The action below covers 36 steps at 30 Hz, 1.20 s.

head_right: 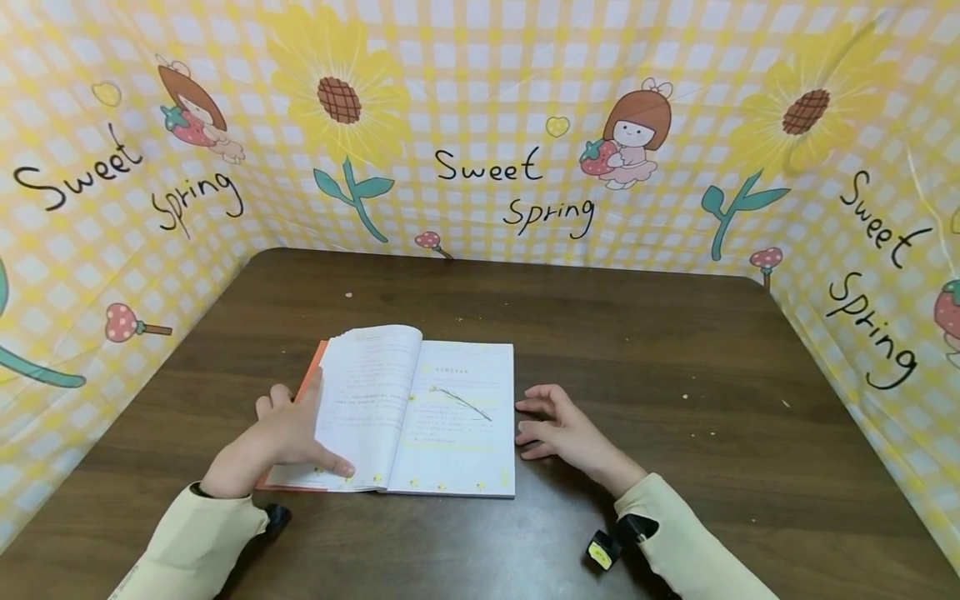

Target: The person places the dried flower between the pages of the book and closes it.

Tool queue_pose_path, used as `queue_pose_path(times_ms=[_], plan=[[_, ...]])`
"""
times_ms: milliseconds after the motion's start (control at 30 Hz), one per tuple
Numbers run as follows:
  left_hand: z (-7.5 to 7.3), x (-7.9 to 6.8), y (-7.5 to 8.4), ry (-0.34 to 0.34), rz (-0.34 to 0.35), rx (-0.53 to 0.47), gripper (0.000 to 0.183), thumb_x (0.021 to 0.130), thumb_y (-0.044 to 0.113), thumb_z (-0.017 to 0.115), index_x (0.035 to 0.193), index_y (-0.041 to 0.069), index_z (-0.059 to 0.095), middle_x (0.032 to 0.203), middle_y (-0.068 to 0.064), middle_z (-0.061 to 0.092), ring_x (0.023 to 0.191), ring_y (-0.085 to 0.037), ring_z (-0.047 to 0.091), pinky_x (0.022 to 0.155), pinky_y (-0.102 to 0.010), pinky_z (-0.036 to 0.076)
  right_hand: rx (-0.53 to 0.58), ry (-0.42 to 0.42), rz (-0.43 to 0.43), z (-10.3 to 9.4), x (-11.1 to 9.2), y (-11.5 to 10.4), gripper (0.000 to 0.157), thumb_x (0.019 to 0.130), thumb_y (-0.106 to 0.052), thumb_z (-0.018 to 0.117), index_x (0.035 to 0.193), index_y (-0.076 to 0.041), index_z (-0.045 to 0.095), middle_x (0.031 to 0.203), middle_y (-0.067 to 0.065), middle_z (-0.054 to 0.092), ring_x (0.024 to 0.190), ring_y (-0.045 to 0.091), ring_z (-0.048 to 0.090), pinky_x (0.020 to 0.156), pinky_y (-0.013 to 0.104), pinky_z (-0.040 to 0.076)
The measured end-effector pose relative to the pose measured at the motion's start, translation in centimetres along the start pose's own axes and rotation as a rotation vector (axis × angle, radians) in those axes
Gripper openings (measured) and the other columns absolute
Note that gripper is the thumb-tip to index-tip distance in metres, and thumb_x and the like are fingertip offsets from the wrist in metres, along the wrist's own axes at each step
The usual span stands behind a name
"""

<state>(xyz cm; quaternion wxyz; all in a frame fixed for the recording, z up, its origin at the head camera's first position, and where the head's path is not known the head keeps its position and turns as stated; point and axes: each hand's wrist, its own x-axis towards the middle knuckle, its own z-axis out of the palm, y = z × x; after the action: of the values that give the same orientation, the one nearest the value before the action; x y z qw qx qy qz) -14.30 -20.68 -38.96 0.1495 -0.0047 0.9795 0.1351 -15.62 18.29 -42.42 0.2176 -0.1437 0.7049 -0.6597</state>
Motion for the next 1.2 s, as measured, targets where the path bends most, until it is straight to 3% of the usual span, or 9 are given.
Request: queue_pose_path(times_ms=[133,333,533,700,800,900,1000,1200], plan=[[0.2,0.2,-0.7,-0.001,0.015,-0.03,0.164,0.042,0.063,0.095,0.154,-0.009,-0.001,0.122,-0.044,0.028,0.102,-0.051,0.03,0.08,-0.053,0.033,-0.01,0.013,-0.019,0.6,0.1,0.6,0.052,0.099,-0.003,0.055,0.138,0.009,0.023,0.145,0.037,0.034,0.095,0.027,0.065,0.078,0.04,0.058],[0.0,0.0,-0.9,0.005,0.006,-0.061,0.166,0.041,0.061,0.096,0.155,-0.005,-0.003,0.117,-0.04,0.028,0.098,-0.049,0.033,0.074,-0.049,0.036,-0.003,0.014,-0.049,0.9,-0.2,1.2,0.05,0.097,0.002,0.056,0.136,0.01,0.025,0.148,0.038,0.032,0.096,0.02,0.064,0.081,0.036,0.057],[-0.2,-0.7,-0.8,0.082,0.024,-0.064,0.166,0.04,0.055,0.098,0.156,-0.001,-0.005,0.107,-0.038,0.032,0.096,-0.048,0.032,0.069,-0.045,0.039,-0.075,0.012,-0.09,1.1,-0.2,1.6,0.067,0.086,0.007,0.071,0.136,0.012,0.028,0.148,0.037,0.035,0.099,0.023,0.064,0.073,0.028,0.055],[-0.4,-1.3,-0.9,0.14,0.012,-0.105,0.166,0.04,0.051,0.1,0.158,0.008,-0.008,0.105,-0.034,0.03,0.097,-0.047,0.03,0.059,-0.043,0.042,-0.053,0.003,-0.093,1.1,-0.4,1.6,0.076,0.079,0.012,0.073,0.139,0.013,0.025,0.149,0.037,0.033,0.103,0.028,0.061,0.079,0.03,0.056],[-0.5,-1.8,-0.7,0.193,0.025,-0.142,0.165,0.041,0.047,0.101,0.159,0.013,-0.01,0.105,-0.029,0.029,0.093,-0.045,0.037,0.055,-0.045,0.042,-0.044,0.01,-0.091,1.1,-0.5,1.5,0.078,0.078,0.014,0.074,0.139,0.014,0.026,0.149,0.037,0.034,0.103,0.028,0.061,0.08,0.031,0.056],[-0.4,-2.4,-0.3,0.254,0.101,-0.201,0.159,0.049,0.032,0.102,0.159,0.014,-0.012,0.107,-0.025,0.025,0.071,-0.035,0.047,0.052,-0.04,0.042,-0.059,0.034,-0.082,1.2,-0.6,1.5,0.075,0.08,0.013,0.073,0.14,0.013,0.028,0.148,0.035,0.036,0.102,0.028,0.061,0.074,0.028,0.056],[-0.5,-3.2,0.3,0.332,0.187,-0.23,0.152,0.055,0.014,0.099,0.159,0.016,-0.011,0.113,-0.025,0.023,0.048,-0.021,0.043,0.045,-0.033,0.04,-0.093,0.069,-0.057,1.3,-0.6,1.5,0.069,0.084,0.009,0.072,0.14,0.011,0.03,0.148,0.033,0.039,0.101,0.027,0.062,0.063,0.025,0.051],[-1.6,-5.1,2.3,0.499,0.324,-0.201,0.139,0.058,-0.007,0.091,0.162,0.02,0.003,0.129,-0.027,0.032,0.043,-0.016,0.04,0.042,-0.031,0.038,-0.125,0.09,-0.03,1.4,-0.6,1.5,0.067,0.085,0.004,0.073,0.141,0.008,0.035,0.148,0.029,0.041,0.101,0.026,0.062,0.058,0.024,0.047]])
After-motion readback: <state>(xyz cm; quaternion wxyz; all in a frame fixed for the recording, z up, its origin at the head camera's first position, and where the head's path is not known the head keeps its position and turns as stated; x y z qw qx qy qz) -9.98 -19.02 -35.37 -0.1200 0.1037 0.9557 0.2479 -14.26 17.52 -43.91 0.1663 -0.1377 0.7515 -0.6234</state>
